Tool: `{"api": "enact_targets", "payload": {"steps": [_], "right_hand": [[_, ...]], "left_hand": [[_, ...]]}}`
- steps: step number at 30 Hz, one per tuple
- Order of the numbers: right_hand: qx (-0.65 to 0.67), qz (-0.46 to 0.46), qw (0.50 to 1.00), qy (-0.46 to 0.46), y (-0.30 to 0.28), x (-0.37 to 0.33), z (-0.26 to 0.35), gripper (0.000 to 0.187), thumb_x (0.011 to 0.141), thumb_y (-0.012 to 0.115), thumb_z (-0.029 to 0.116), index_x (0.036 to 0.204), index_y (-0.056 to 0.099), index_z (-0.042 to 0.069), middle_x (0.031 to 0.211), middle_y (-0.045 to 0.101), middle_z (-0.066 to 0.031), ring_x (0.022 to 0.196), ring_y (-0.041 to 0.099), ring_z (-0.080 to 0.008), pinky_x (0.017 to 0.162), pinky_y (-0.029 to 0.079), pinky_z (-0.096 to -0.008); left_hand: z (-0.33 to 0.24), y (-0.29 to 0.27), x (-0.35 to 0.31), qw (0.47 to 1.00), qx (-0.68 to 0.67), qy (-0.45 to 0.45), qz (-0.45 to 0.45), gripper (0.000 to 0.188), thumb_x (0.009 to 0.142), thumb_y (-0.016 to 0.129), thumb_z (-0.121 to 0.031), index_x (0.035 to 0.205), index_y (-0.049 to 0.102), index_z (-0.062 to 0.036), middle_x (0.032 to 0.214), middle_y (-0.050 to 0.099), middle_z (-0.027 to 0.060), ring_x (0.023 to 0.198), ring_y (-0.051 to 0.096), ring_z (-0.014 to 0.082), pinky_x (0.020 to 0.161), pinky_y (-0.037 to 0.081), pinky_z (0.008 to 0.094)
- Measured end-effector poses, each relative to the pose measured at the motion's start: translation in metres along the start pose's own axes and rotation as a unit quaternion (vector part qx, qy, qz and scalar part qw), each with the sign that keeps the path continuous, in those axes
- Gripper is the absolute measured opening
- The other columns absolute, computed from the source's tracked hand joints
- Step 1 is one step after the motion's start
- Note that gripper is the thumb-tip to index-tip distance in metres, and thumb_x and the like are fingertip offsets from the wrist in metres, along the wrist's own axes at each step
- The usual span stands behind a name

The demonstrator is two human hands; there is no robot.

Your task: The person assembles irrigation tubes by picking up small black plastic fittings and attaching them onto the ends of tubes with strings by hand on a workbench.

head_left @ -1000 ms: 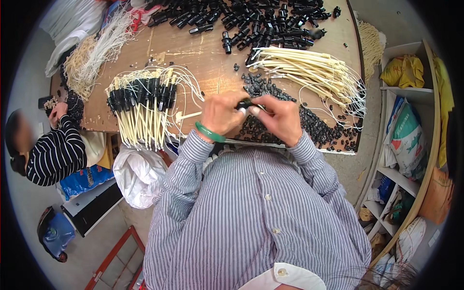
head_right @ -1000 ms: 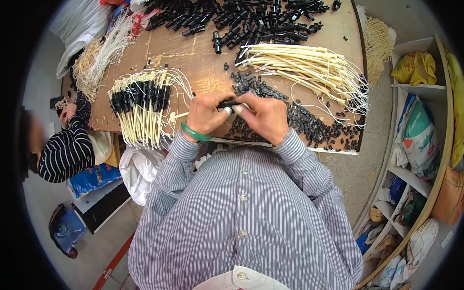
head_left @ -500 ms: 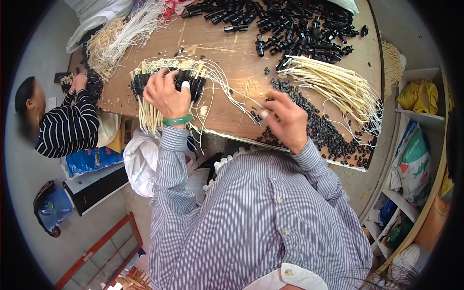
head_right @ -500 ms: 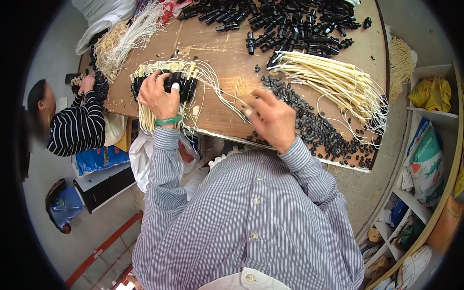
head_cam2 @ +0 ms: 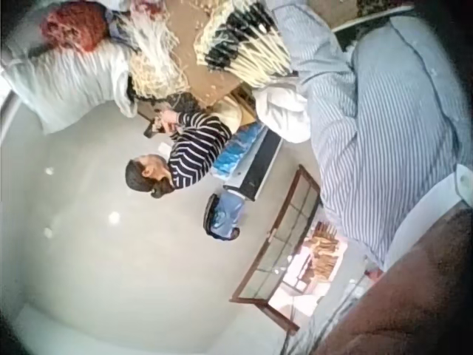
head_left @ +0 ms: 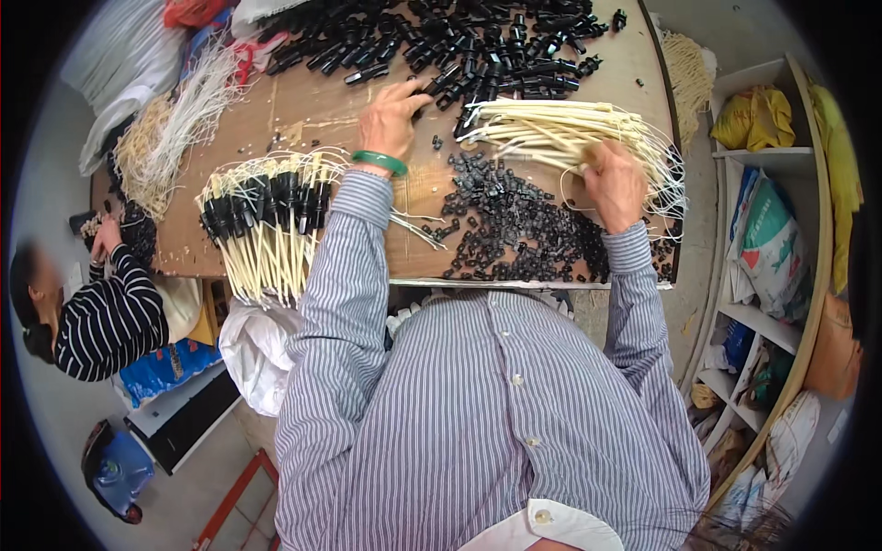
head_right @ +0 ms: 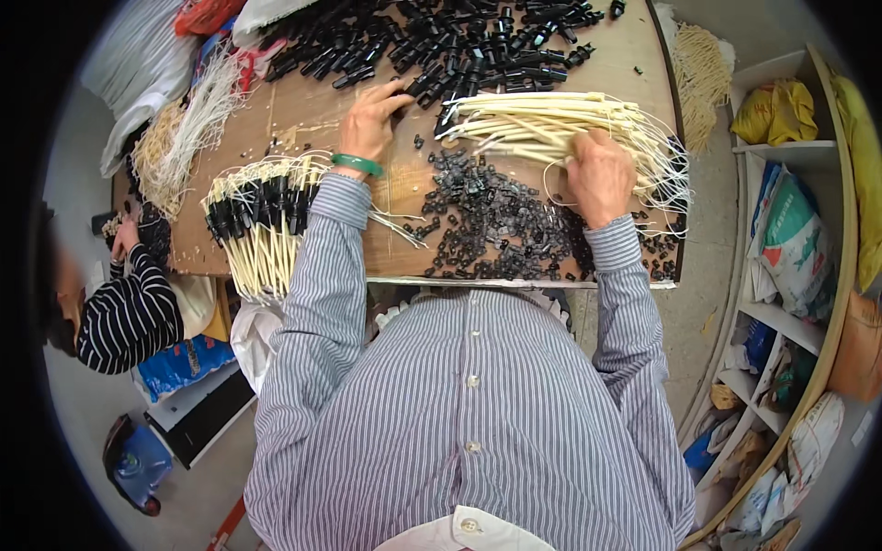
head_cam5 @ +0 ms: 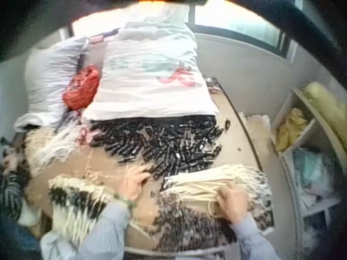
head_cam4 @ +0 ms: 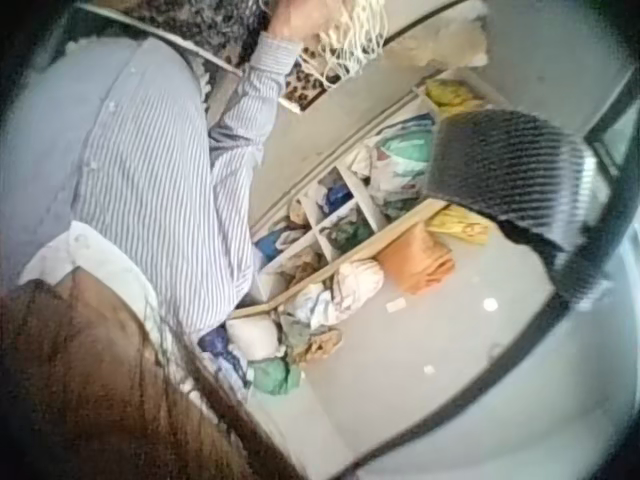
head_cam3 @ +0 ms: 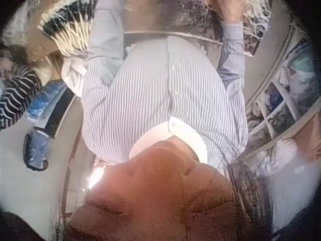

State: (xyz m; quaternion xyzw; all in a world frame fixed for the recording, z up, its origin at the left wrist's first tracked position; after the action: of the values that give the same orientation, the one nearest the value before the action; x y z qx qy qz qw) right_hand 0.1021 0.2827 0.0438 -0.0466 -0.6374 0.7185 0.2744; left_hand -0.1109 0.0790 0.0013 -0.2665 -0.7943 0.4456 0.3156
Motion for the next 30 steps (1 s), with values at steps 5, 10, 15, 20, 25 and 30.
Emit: {"api": "enact_targets", "payload": {"steps": [5, 10, 15, 20, 25, 30], "right_hand": [[0.064, -0.086, 0.984, -0.139, -0.021, -0.01, 0.04, 0.008, 0.076, 0.069, 0.016, 0.075, 0.064, 0.01, 0.083, 0.062, -0.0035, 0.066, 0.056, -0.0176, 0.064, 0.043, -0.0344], [0.171, 0.03, 0.978, -0.111, -0.005, -0.018, 0.068, 0.008, 0.089, 0.061, 0.017, 0.087, 0.062, 0.009, 0.08, 0.065, -0.0043, 0.056, 0.059, -0.0193, 0.053, 0.046, -0.0327], [0.261, 0.058, 0.958, -0.103, -0.006, -0.026, 0.08, 0.009, 0.089, 0.06, 0.016, 0.091, 0.062, 0.007, 0.079, 0.066, -0.0076, 0.062, 0.064, -0.0256, 0.054, 0.049, -0.0344], [0.254, 0.085, 0.95, -0.161, -0.003, -0.037, 0.096, 0.007, 0.087, 0.062, 0.015, 0.09, 0.063, 0.009, 0.078, 0.066, -0.0044, 0.061, 0.063, -0.0228, 0.052, 0.049, -0.0334], [0.272, 0.017, 0.954, -0.127, -0.015, -0.039, 0.093, 0.006, 0.086, 0.062, 0.015, 0.088, 0.063, 0.009, 0.072, 0.064, -0.0034, 0.056, 0.061, -0.0224, 0.05, 0.048, -0.0335], [0.249, 0.075, 0.953, -0.154, -0.006, -0.046, 0.102, 0.007, 0.084, 0.064, 0.016, 0.086, 0.063, 0.01, 0.07, 0.062, -0.0026, 0.054, 0.061, -0.0217, 0.049, 0.047, -0.0334]], "left_hand": [[0.002, -0.002, -0.014, 0.999, 0.007, -0.02, 0.024, 0.032, 0.076, 0.066, 0.001, 0.102, 0.072, -0.0164, 0.115, 0.067, 0.0022, 0.104, 0.058, 0.0221, 0.093, 0.049, 0.0378], [-0.015, -0.027, -0.046, 0.996, -0.076, -0.026, -0.025, 0.033, 0.074, 0.061, -0.01, 0.107, 0.066, -0.0074, 0.093, 0.063, 0.01, 0.088, 0.058, 0.0232, 0.08, 0.048, 0.0359], [-0.02, -0.019, -0.069, 0.964, -0.256, -0.066, 0.019, 0.035, 0.076, 0.056, -0.005, 0.11, 0.06, -0.0029, 0.094, 0.062, 0.0135, 0.083, 0.062, 0.0279, 0.077, 0.051, 0.0369], [-0.019, -0.017, -0.072, 0.956, -0.275, -0.08, 0.059, 0.033, 0.078, 0.051, 0.002, 0.109, 0.06, -0.0036, 0.098, 0.063, 0.0116, 0.09, 0.062, 0.024, 0.081, 0.05, 0.0339], [-0.01, -0.019, -0.072, 0.969, -0.234, -0.071, 0.023, 0.032, 0.079, 0.051, 0.005, 0.108, 0.06, -0.0043, 0.094, 0.063, 0.0086, 0.088, 0.061, 0.0199, 0.082, 0.048, 0.0297], [-0.028, -0.013, -0.071, 0.97, -0.231, -0.032, 0.065, 0.03, 0.077, 0.052, 0.009, 0.101, 0.062, -0.0048, 0.091, 0.064, 0.0066, 0.092, 0.061, 0.0209, 0.082, 0.049, 0.032]]}}
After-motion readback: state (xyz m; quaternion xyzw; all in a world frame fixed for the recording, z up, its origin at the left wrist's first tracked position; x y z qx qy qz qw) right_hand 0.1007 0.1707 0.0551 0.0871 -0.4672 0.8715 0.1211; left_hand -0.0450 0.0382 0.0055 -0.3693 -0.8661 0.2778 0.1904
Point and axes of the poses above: each hand's wrist, its own x-axis towards the middle knuckle, its own y-axis out of the palm, z = x × y, the point moved 10 cm from there along x, towards the middle knuckle
